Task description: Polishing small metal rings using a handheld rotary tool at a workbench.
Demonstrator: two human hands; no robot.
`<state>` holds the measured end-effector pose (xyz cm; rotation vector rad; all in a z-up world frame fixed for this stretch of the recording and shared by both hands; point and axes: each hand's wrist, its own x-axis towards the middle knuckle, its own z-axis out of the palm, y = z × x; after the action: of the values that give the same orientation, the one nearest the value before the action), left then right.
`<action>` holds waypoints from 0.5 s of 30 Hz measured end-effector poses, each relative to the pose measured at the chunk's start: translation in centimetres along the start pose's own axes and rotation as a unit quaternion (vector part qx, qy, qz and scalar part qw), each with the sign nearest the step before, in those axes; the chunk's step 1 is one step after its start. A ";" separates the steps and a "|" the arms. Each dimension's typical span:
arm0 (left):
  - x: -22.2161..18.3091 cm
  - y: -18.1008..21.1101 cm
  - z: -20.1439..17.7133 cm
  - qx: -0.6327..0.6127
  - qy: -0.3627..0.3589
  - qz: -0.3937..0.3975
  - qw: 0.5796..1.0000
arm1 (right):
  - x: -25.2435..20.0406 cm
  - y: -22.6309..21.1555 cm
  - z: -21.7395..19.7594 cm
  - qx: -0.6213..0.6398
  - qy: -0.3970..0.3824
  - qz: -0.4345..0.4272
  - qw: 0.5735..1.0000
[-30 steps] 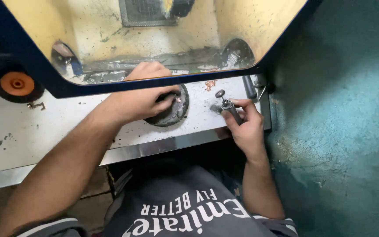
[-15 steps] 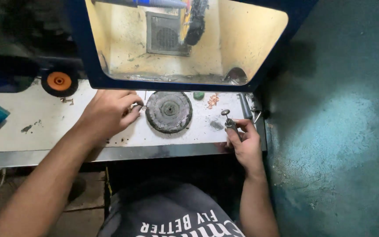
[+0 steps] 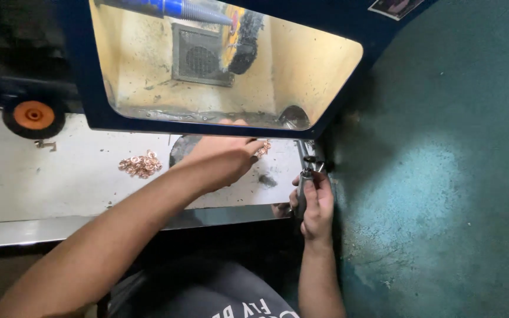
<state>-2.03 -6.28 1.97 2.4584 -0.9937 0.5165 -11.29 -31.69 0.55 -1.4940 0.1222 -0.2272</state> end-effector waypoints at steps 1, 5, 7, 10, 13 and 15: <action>1.1 -0.5 2.6 -0.006 0.005 -0.001 1.000 | 0.0 -0.1 0.2 -0.008 0.000 -0.002 1.000; 5.7 -2.5 10.9 0.080 -0.024 0.054 0.995 | 0.1 -0.4 0.5 -0.012 0.008 -0.001 1.000; 6.7 -3.0 11.8 0.081 -0.102 0.049 0.990 | 0.2 0.1 0.3 -0.020 0.010 0.007 1.000; 6.8 -2.7 10.2 0.026 -0.106 0.032 0.994 | 0.1 0.9 -0.3 -0.002 0.009 0.009 1.000; 6.4 -2.2 9.6 0.015 -0.077 0.039 0.996 | 0.1 1.0 -0.5 -0.002 0.002 0.001 1.000; 6.3 -1.5 9.9 0.018 -0.070 0.040 0.997 | 0.0 0.6 -0.2 -0.018 -0.002 -0.006 1.000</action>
<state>5.07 -13.97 -3.63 2.5245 -1.1522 0.3951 -11.28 -31.81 -0.09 -1.5316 0.1146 -0.2321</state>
